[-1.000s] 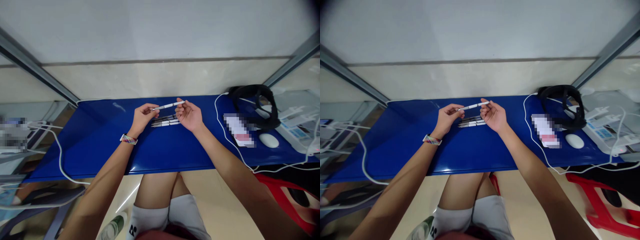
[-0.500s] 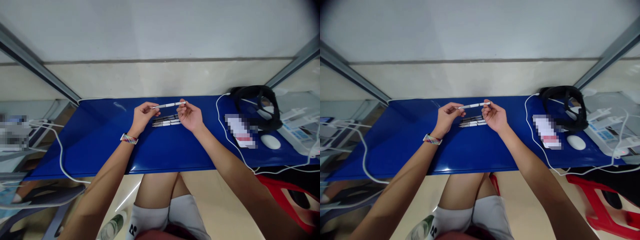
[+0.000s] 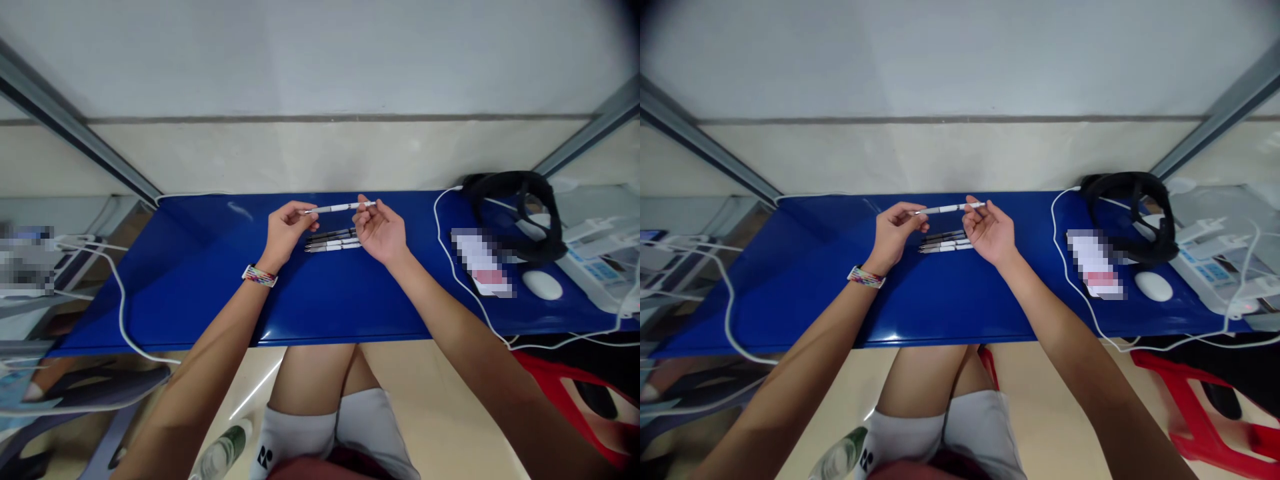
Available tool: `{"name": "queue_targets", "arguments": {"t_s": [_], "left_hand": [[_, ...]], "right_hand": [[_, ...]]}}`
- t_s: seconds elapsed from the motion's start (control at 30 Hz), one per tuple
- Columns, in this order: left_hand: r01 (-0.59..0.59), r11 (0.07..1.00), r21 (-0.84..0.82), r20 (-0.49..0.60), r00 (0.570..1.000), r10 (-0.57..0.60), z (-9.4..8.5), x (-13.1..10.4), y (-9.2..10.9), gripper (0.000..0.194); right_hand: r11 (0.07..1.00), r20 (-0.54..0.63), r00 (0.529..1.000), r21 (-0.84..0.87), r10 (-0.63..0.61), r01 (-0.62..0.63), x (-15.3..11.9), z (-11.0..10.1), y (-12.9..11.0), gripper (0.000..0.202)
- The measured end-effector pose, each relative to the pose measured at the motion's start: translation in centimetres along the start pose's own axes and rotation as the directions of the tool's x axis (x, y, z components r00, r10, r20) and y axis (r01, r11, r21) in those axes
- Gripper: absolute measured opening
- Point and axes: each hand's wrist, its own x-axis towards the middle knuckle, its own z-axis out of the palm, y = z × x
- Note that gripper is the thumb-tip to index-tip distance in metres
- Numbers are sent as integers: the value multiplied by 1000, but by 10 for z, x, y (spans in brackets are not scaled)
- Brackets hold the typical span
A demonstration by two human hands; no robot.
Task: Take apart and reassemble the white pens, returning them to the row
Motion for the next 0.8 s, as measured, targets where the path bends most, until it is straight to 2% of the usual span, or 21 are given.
{"name": "queue_targets", "arguments": {"t_s": [0.2, 0.33, 0.6, 0.8], "left_hand": [[0, 1000, -10, 10, 1000, 0, 2, -1, 0, 29], [11, 1000, -23, 18, 1000, -11, 5, -3, 1, 27], [33, 999, -8, 49, 998, -32, 7, -4, 0, 30], [37, 999, -31, 65, 997, -35, 8, -5, -1, 29]], "right_hand": [[999, 37, 999, -15, -30, 30, 4, -6, 0, 16], [998, 0, 999, -27, -51, 51, 6, -9, 1, 17], [993, 29, 995, -69, -93, 94, 2, -6, 0, 21], [992, -24, 1000, 128, 13, -10, 2, -2, -7, 7]]}}
